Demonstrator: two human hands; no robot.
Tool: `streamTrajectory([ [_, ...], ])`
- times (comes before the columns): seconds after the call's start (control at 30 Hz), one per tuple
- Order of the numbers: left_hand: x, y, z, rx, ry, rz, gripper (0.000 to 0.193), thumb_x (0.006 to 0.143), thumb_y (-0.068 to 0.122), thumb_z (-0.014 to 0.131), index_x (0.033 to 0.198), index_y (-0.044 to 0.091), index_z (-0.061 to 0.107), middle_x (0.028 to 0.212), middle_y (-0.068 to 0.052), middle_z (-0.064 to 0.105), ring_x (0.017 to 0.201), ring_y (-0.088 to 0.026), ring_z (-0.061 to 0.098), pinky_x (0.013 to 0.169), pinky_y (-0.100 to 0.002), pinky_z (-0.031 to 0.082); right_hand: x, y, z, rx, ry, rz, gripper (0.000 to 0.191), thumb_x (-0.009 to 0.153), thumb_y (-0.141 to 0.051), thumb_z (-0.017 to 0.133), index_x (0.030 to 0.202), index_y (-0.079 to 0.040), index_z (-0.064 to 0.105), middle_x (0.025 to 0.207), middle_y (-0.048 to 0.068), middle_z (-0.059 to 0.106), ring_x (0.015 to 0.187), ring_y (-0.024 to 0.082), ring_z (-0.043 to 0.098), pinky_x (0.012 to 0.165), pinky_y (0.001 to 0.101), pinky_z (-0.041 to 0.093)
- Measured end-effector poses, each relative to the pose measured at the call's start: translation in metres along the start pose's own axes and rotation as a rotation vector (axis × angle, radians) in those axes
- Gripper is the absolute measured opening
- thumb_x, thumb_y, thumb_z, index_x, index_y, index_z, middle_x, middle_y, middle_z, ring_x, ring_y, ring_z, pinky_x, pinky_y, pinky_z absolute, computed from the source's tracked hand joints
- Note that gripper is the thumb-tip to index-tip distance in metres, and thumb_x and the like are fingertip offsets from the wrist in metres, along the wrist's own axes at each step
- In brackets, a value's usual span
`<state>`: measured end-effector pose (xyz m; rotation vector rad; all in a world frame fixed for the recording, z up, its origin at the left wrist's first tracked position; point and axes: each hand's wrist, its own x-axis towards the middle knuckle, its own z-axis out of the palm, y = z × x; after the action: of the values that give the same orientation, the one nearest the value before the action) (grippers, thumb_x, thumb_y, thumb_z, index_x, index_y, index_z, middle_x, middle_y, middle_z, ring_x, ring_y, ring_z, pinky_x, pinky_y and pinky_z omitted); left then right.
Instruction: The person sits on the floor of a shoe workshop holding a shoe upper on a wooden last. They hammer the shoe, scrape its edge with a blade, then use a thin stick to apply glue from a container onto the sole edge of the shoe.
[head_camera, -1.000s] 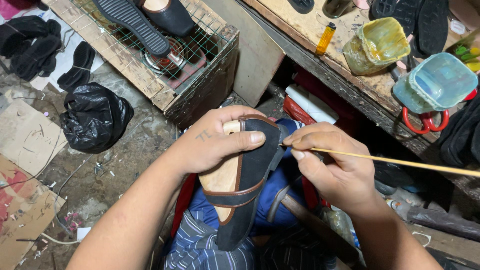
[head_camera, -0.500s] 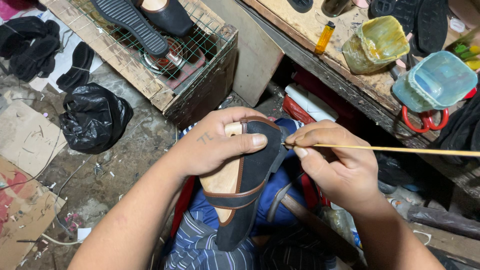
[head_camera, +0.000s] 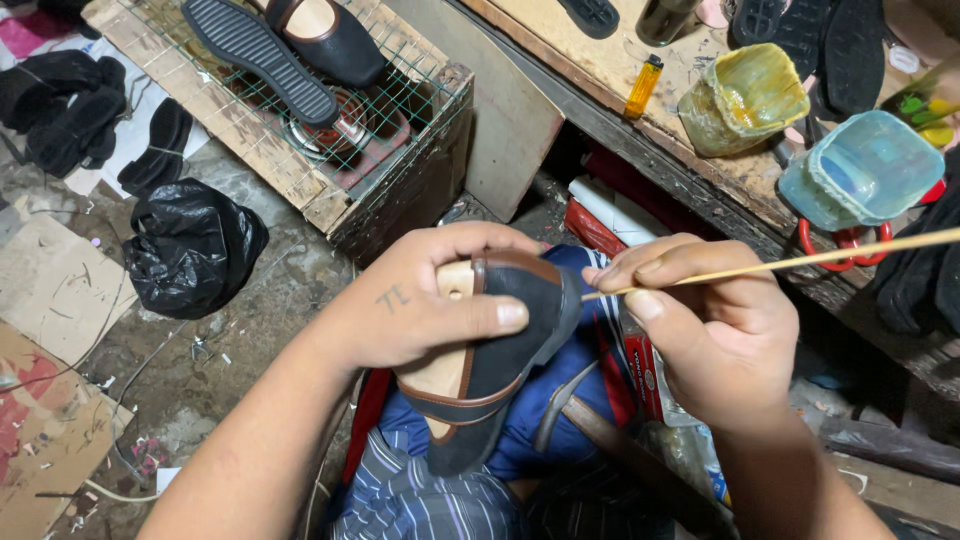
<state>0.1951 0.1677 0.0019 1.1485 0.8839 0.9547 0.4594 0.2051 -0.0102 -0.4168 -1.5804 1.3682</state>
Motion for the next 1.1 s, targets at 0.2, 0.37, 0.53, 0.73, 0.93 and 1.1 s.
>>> streamTrajectory([
  [0.2,-0.007,0.007,-0.002,0.189,-0.008,-0.019,0.061,0.077,0.023,0.082,0.132,0.002,0.066,0.113,-0.006,0.076,0.101,-0.009,0.069,0.091,-0.027,0.058,0.000,0.002,0.006,0.032,-0.082,0.042,0.016,0.104,0.008,0.059,0.117,0.000,0.057,0.105,0.016,0.066,0.105,0.024,0.067,0.111,0.0502,0.056],
  [0.37,-0.009,0.003,-0.006,0.236,0.006,0.001,0.057,0.077,0.024,0.081,0.128,0.002,0.068,0.113,-0.006,0.075,0.102,-0.010,0.069,0.093,-0.028,0.057,0.001,0.005,0.008,-0.006,-0.113,0.058,0.013,0.102,0.010,0.060,0.112,0.001,0.060,0.102,0.014,0.066,0.102,0.022,0.066,0.110,0.0488,0.056],
  [0.53,-0.009,0.001,-0.007,0.242,0.009,-0.009,0.058,0.077,0.025,0.081,0.128,0.003,0.068,0.113,-0.006,0.076,0.101,-0.010,0.069,0.092,-0.028,0.057,0.003,0.006,0.009,-0.073,-0.127,0.051,0.019,0.099,0.011,0.061,0.114,0.001,0.060,0.101,0.013,0.066,0.102,0.022,0.067,0.110,0.0472,0.056],
  [0.73,-0.009,0.001,-0.007,0.241,0.010,-0.001,0.058,0.077,0.025,0.082,0.128,0.003,0.067,0.114,-0.006,0.076,0.102,-0.010,0.069,0.093,-0.028,0.057,0.005,0.004,0.010,-0.139,-0.144,0.060,0.015,0.099,0.010,0.063,0.111,0.001,0.062,0.102,0.012,0.068,0.102,0.021,0.068,0.113,0.0457,0.057],
  [0.93,-0.009,0.002,-0.006,0.288,0.015,-0.008,0.058,0.076,0.026,0.082,0.128,0.004,0.068,0.115,-0.005,0.076,0.103,-0.010,0.069,0.093,-0.028,0.057,0.006,0.004,0.010,-0.213,-0.133,0.082,0.013,0.098,0.007,0.065,0.109,0.001,0.064,0.106,0.010,0.069,0.105,0.021,0.068,0.103,0.0374,0.057],
  [1.1,-0.010,0.002,-0.002,0.273,0.010,-0.023,0.059,0.076,0.027,0.082,0.129,0.005,0.068,0.114,-0.005,0.077,0.103,-0.010,0.070,0.093,-0.029,0.057,0.006,0.003,0.008,-0.286,-0.127,0.105,0.012,0.095,0.005,0.066,0.107,0.001,0.065,0.106,0.011,0.069,0.103,0.020,0.068,0.095,0.0318,0.055],
])
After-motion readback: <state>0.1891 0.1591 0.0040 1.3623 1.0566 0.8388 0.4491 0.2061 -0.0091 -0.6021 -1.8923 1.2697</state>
